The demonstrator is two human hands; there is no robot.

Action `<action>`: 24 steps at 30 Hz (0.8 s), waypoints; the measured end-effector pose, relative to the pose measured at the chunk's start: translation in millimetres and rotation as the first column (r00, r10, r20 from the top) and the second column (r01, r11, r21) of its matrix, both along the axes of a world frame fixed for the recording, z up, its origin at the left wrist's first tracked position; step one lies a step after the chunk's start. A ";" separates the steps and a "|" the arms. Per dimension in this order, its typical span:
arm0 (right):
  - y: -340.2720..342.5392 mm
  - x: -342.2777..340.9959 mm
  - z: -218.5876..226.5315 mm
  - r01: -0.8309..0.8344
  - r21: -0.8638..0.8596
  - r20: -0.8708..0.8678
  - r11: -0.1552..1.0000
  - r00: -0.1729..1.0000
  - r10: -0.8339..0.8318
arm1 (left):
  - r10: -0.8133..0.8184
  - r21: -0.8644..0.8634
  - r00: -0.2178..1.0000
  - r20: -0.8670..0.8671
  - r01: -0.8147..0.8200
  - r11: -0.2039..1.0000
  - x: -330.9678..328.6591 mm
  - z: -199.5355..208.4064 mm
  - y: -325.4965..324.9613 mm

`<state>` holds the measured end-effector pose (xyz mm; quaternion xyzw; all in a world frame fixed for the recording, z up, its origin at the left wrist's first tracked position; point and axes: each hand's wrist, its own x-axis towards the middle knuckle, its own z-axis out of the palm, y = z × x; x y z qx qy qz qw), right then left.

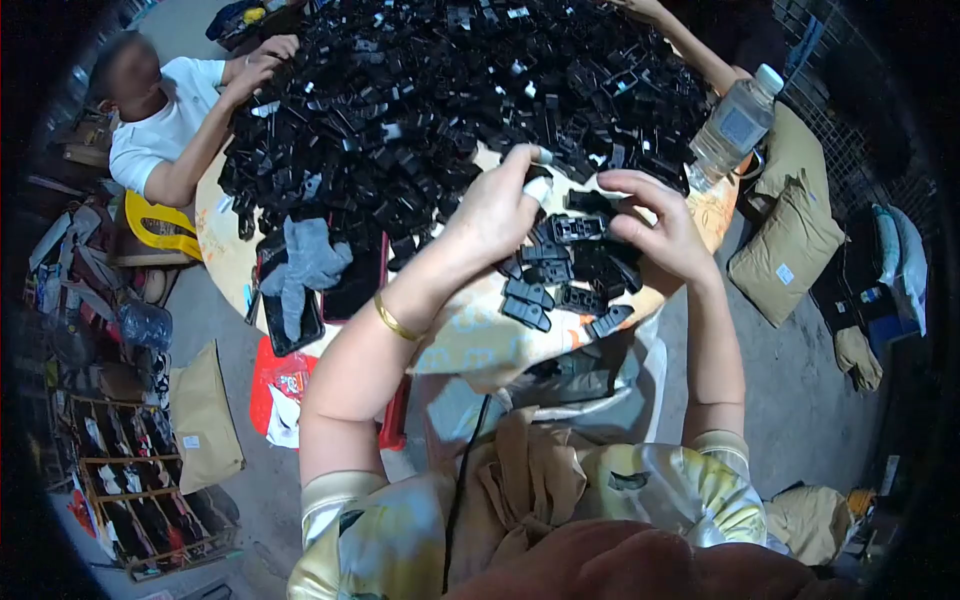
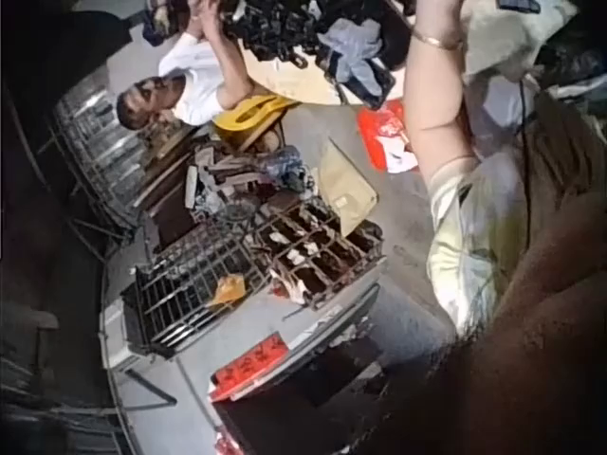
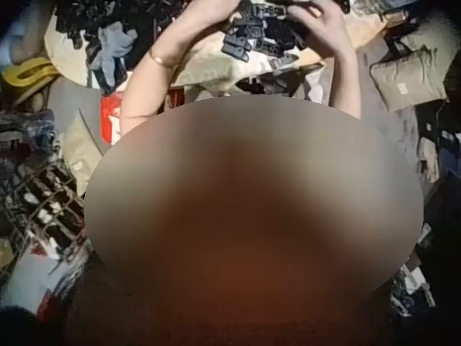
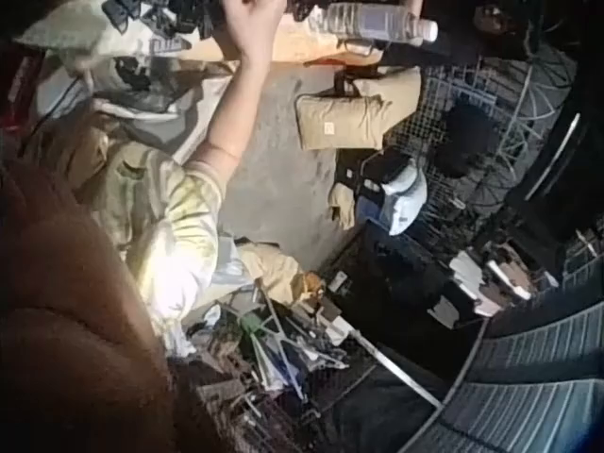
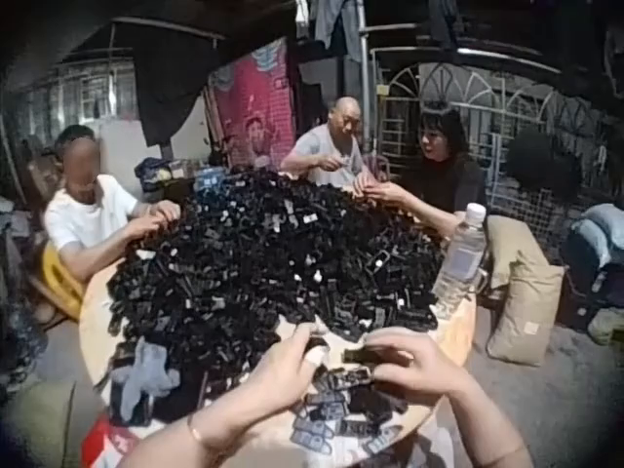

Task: Sorting and inspecting small black plastic components on a production table.

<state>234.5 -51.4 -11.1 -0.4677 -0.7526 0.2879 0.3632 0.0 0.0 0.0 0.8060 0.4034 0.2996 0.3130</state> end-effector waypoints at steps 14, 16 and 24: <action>-135.1 -3.9 -47.4 0.015 0.047 -0.079 0.999 0.997 -0.011 | -0.200 0.122 0.976 -0.082 0.209 0.970 -12.9 -11.8 -22.1; -154.8 -12.2 -89.6 0.002 -0.114 0.154 0.994 0.988 0.015 | -0.233 0.106 0.963 -0.133 0.248 0.963 -17.5 -13.8 -23.9; -180.9 2.5 -123.5 0.049 -0.482 0.432 0.875 0.882 0.188 | -0.209 0.134 0.933 -0.294 0.257 0.957 -41.3 -12.4 -51.9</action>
